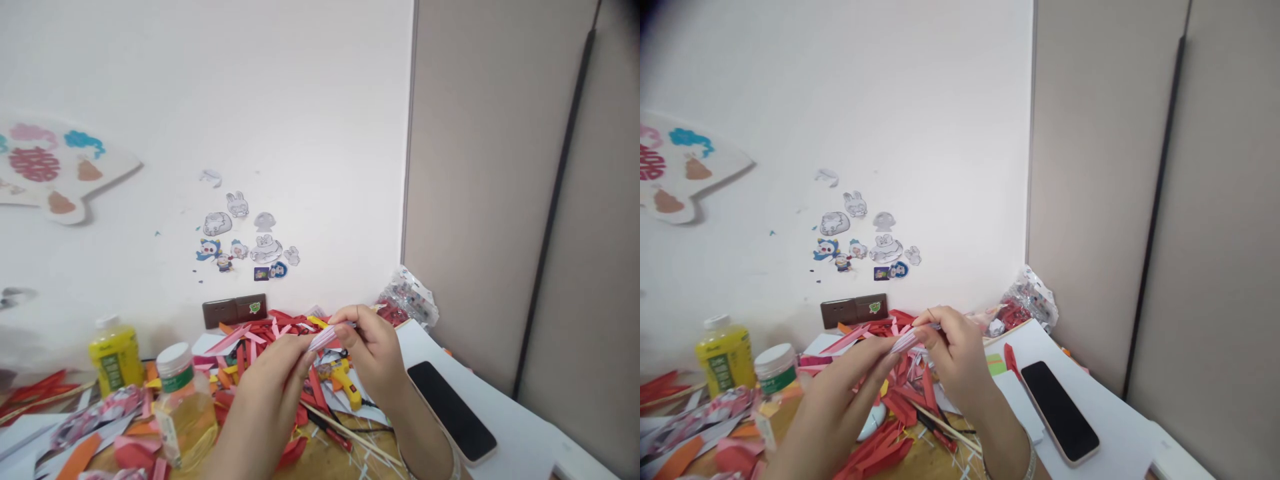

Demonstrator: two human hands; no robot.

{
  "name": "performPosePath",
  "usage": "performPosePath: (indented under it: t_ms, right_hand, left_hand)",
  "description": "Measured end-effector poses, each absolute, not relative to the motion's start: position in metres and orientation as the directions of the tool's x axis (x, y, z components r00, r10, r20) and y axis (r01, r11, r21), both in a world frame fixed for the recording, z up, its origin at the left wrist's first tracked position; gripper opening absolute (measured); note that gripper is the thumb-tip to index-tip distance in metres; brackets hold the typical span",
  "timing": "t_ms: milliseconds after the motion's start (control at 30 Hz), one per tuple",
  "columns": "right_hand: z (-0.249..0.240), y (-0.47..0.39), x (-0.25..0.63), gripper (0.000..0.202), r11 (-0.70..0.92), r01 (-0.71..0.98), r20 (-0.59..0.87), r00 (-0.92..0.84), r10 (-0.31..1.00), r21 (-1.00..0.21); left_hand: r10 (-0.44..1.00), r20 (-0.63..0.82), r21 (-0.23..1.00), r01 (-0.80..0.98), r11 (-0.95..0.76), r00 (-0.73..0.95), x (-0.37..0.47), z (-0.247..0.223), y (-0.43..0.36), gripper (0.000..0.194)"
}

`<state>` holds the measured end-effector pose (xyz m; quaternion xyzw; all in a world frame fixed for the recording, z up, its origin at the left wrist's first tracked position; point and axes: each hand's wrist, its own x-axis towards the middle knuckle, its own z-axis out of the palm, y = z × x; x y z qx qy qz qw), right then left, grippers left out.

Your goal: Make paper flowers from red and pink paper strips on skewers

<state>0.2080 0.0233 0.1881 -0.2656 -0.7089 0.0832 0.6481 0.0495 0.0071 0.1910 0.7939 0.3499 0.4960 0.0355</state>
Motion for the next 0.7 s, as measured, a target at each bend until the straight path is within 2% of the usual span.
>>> performPosePath:
  t_ms: [67,133,233,300,367,433,533,700]
  right_hand:
    - [0.188,0.023,0.204,0.014,0.829,0.268,0.861,0.005,0.508,-0.491]
    - [0.186,0.024,0.201,0.014,0.813,0.248,0.842,0.015,0.54,-0.526]
    - [0.183,0.026,0.197,0.02,0.789,0.158,0.802,0.027,0.597,-0.593]
    - [0.181,0.026,0.196,0.029,0.767,0.12,0.775,0.03,0.632,-0.63]
    - [0.182,0.025,0.197,0.031,0.74,0.156,0.749,-0.004,0.663,-0.654]
    - [0.185,0.022,0.198,0.028,0.719,0.267,0.728,-0.086,0.681,-0.642]
    - [0.191,0.019,0.198,0.023,0.699,0.444,0.698,-0.202,0.687,-0.56]
    - [0.192,0.021,0.193,0.023,0.66,0.529,0.688,-0.182,0.702,-0.534]
  left_hand:
    - [0.58,0.786,0.394,0.55,-0.736,0.214,0.052,0.186,0.008,0.018]
    - [0.61,0.775,0.443,0.546,-0.711,0.165,0.055,0.183,0.01,0.018]
    - [0.751,0.655,0.653,0.436,-0.619,0.084,0.057,0.182,0.015,0.022]
    - [0.834,0.548,0.791,0.285,-0.54,0.06,0.058,0.181,0.019,0.03]
    - [0.879,0.473,0.87,0.126,-0.477,0.065,0.057,0.18,0.024,0.035]
    - [0.9,0.428,0.903,0.007,-0.43,0.085,0.056,0.178,0.027,0.035]
    - [0.905,0.411,0.911,-0.077,-0.405,0.106,0.055,0.175,0.03,0.034]
    - [0.9,0.429,0.903,-0.025,-0.428,0.077,0.056,0.174,0.03,0.03]
